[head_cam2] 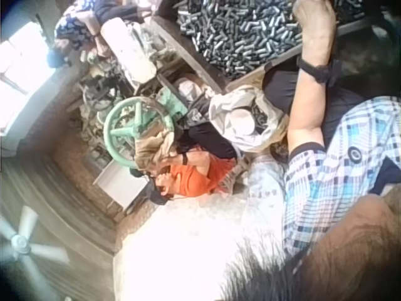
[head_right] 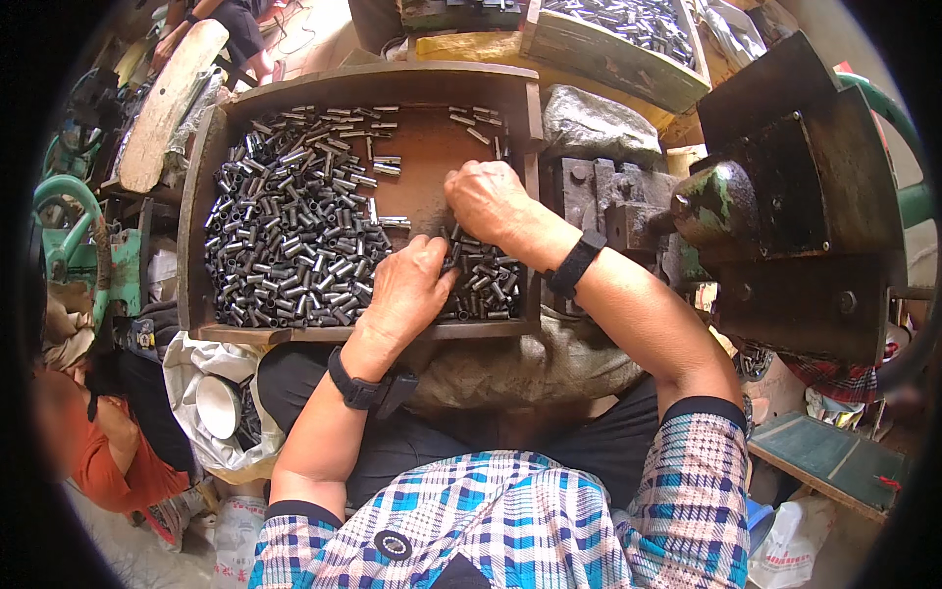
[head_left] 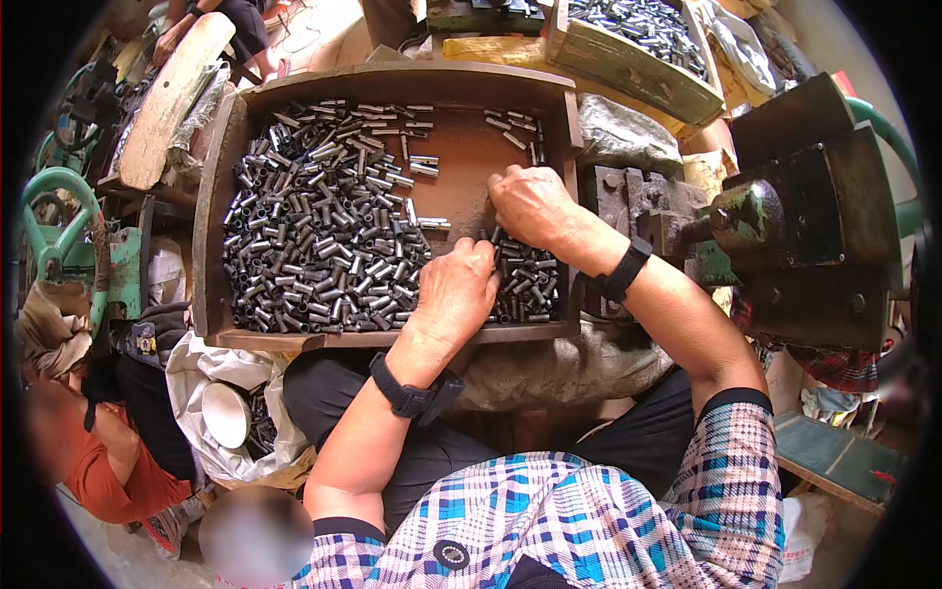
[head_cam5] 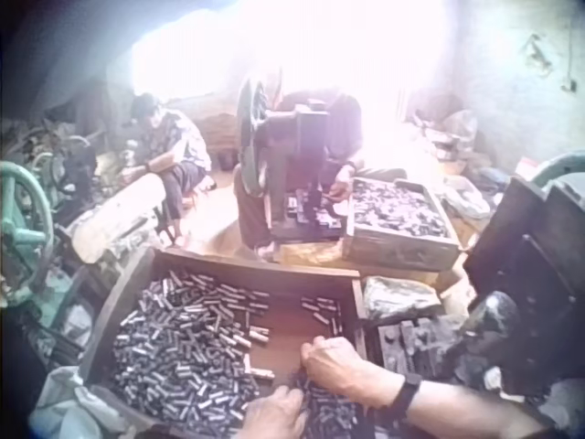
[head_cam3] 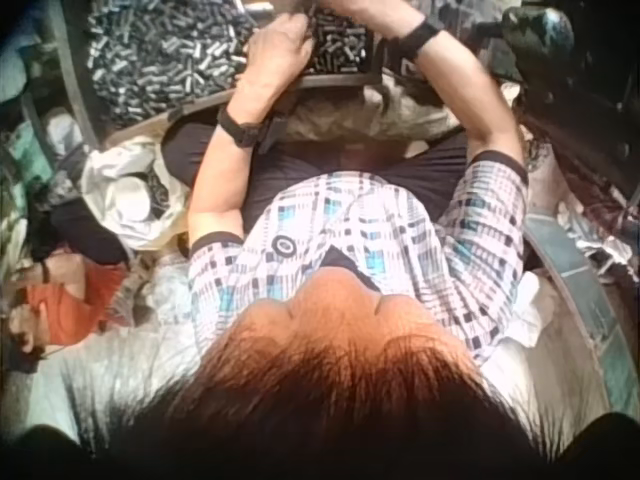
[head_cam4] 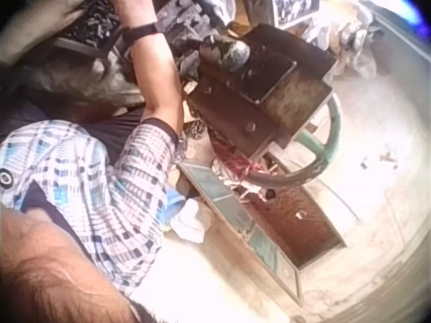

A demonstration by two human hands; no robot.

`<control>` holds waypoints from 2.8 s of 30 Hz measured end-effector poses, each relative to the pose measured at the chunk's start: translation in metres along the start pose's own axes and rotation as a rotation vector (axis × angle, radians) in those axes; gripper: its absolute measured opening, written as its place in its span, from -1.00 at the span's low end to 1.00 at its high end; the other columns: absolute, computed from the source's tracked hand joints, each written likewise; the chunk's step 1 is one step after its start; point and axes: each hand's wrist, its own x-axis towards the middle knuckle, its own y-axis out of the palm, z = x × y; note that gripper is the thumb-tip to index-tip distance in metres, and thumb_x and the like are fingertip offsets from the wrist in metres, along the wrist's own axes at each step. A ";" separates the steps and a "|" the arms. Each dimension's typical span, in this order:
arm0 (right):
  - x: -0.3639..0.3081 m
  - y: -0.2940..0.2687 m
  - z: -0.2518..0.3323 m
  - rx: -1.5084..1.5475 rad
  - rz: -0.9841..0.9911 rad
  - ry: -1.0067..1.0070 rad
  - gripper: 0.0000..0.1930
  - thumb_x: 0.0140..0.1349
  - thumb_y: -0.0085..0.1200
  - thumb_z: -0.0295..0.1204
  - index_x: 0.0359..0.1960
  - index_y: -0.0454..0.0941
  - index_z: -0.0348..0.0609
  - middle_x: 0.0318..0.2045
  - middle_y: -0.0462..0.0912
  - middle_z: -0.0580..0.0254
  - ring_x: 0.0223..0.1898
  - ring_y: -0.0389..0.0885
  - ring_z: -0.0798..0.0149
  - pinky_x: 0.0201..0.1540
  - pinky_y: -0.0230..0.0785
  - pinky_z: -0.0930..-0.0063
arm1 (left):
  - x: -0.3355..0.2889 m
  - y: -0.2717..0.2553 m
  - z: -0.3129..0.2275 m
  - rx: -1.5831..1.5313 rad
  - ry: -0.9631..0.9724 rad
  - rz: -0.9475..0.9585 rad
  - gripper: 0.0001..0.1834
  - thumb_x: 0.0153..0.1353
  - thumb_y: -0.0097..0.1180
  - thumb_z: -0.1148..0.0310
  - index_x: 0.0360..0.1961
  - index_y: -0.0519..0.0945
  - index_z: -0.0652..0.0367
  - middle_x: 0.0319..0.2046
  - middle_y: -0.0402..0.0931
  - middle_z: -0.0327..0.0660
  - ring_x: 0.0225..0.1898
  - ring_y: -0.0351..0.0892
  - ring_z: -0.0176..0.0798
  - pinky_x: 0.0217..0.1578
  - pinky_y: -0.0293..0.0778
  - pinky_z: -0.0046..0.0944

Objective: Manually assembling small metal components and using a small press or jig.

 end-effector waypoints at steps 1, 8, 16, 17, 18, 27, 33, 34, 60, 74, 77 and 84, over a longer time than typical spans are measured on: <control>-0.004 -0.002 0.001 0.064 -0.027 -0.006 -0.87 -0.05 0.05 -0.49 -0.47 0.59 -0.27 -0.50 0.62 -0.10 -0.34 0.65 -0.01 -0.30 0.50 0.23 | 0.001 0.003 0.001 0.090 -0.014 0.043 -0.78 0.01 0.19 0.36 -0.36 0.46 0.20 -0.39 0.49 -0.05 -0.32 0.54 0.07 -0.32 0.47 -0.01; -0.078 -0.025 -0.006 0.505 -0.301 0.160 -0.84 0.05 0.08 -0.41 -0.42 0.58 -0.27 -0.52 0.55 -0.06 -0.35 0.58 -0.07 -0.28 0.40 0.10 | 0.006 -0.010 -0.014 0.065 0.057 -0.033 -0.81 0.03 0.17 0.39 -0.31 0.48 0.16 -0.38 0.49 -0.09 -0.35 0.56 0.03 -0.35 0.49 -0.08; -0.134 -0.013 0.009 1.006 -0.308 0.290 -0.86 0.07 0.15 -0.43 -0.42 0.57 -0.28 -0.57 0.50 0.03 -0.48 0.53 0.07 -0.40 0.36 0.27 | 0.011 0.020 -0.019 0.073 0.210 0.057 -0.77 0.08 0.18 0.33 -0.25 0.46 0.12 -0.40 0.50 -0.11 -0.35 0.56 0.03 -0.38 0.50 -0.09; -0.136 -0.013 0.008 1.013 -0.311 0.300 -0.86 0.07 0.15 -0.43 -0.42 0.57 -0.28 -0.57 0.50 0.03 -0.48 0.53 0.07 -0.40 0.36 0.27 | 0.012 0.019 -0.021 0.052 0.190 0.055 -0.78 0.08 0.18 0.31 -0.31 0.46 0.15 -0.40 0.50 -0.10 -0.35 0.56 0.03 -0.39 0.49 -0.08; -0.136 -0.014 0.006 0.961 -0.301 0.276 -0.86 0.06 0.15 -0.43 -0.43 0.57 -0.28 -0.57 0.50 0.04 -0.48 0.53 0.09 -0.40 0.37 0.29 | 0.012 0.018 -0.022 0.055 0.194 0.066 -0.78 0.08 0.18 0.31 -0.31 0.46 0.15 -0.40 0.50 -0.10 -0.35 0.56 0.03 -0.39 0.49 -0.08; -0.143 -0.025 0.003 1.371 -0.113 0.441 -0.84 0.19 0.10 -0.48 -0.28 0.51 -0.36 -0.55 0.54 0.36 -0.55 0.49 0.58 -0.49 0.39 0.66 | 0.011 0.003 -0.035 -0.240 0.209 -0.083 -0.81 0.12 0.16 0.42 -0.25 0.54 0.28 -0.34 0.55 0.00 -0.32 0.57 0.03 -0.30 0.47 -0.17; -0.145 -0.014 -0.002 1.372 -0.162 0.420 -0.87 0.16 0.13 -0.50 -0.33 0.48 -0.32 -0.51 0.53 0.37 -0.52 0.49 0.60 -0.47 0.37 0.69 | 0.017 -0.011 -0.025 -0.072 0.044 -0.267 -0.79 0.09 0.18 0.44 -0.25 0.55 0.29 -0.33 0.57 0.01 -0.27 0.59 0.00 -0.27 0.48 -0.20; -0.146 -0.011 -0.003 1.331 -0.184 0.387 -0.86 0.15 0.14 -0.50 -0.35 0.47 -0.31 -0.51 0.51 0.39 -0.51 0.47 0.61 -0.47 0.35 0.70 | 0.016 -0.009 -0.025 -0.111 0.091 -0.172 -0.77 0.07 0.19 0.44 -0.23 0.54 0.28 -0.32 0.57 0.00 -0.27 0.59 0.00 -0.27 0.48 -0.21; -0.145 -0.012 0.000 1.595 -0.089 0.468 -0.82 0.21 0.11 -0.43 -0.17 0.56 -0.19 -0.57 0.47 0.51 -0.59 0.40 0.69 -0.56 0.25 0.78 | 0.010 0.009 -0.033 -0.344 0.073 0.137 -0.77 0.16 0.15 0.33 -0.24 0.49 0.24 -0.53 0.54 -0.17 -0.54 0.54 -0.23 -0.51 0.42 -0.28; -0.147 -0.018 0.006 1.626 -0.164 0.471 -0.81 0.22 0.06 -0.43 -0.17 0.53 -0.25 -0.51 0.56 0.38 -0.58 0.52 0.61 -0.58 0.37 0.72 | 0.001 -0.008 -0.050 -1.264 -0.416 0.360 -0.75 0.24 0.11 0.25 -0.19 0.48 0.20 -0.51 0.55 -0.21 -0.58 0.57 -0.41 -0.66 0.42 -0.52; -0.147 -0.018 0.002 1.720 -0.135 0.419 -0.81 0.25 0.05 -0.47 -0.14 0.52 -0.27 -0.50 0.56 0.40 -0.58 0.52 0.63 -0.57 0.35 0.81 | 0.001 -0.006 -0.047 -1.269 -0.415 0.372 -0.75 0.23 0.12 0.25 -0.19 0.48 0.20 -0.51 0.55 -0.22 -0.59 0.55 -0.42 -0.67 0.40 -0.53; -0.145 -0.013 -0.003 1.782 -0.253 0.559 -0.87 0.23 0.05 -0.47 -0.25 0.49 -0.27 -0.54 0.57 0.35 -0.59 0.54 0.58 -0.62 0.33 0.76 | 0.001 -0.002 -0.043 -1.267 -0.398 0.360 -0.77 0.21 0.15 0.26 -0.23 0.50 0.20 -0.54 0.54 -0.26 -0.61 0.53 -0.47 -0.66 0.39 -0.53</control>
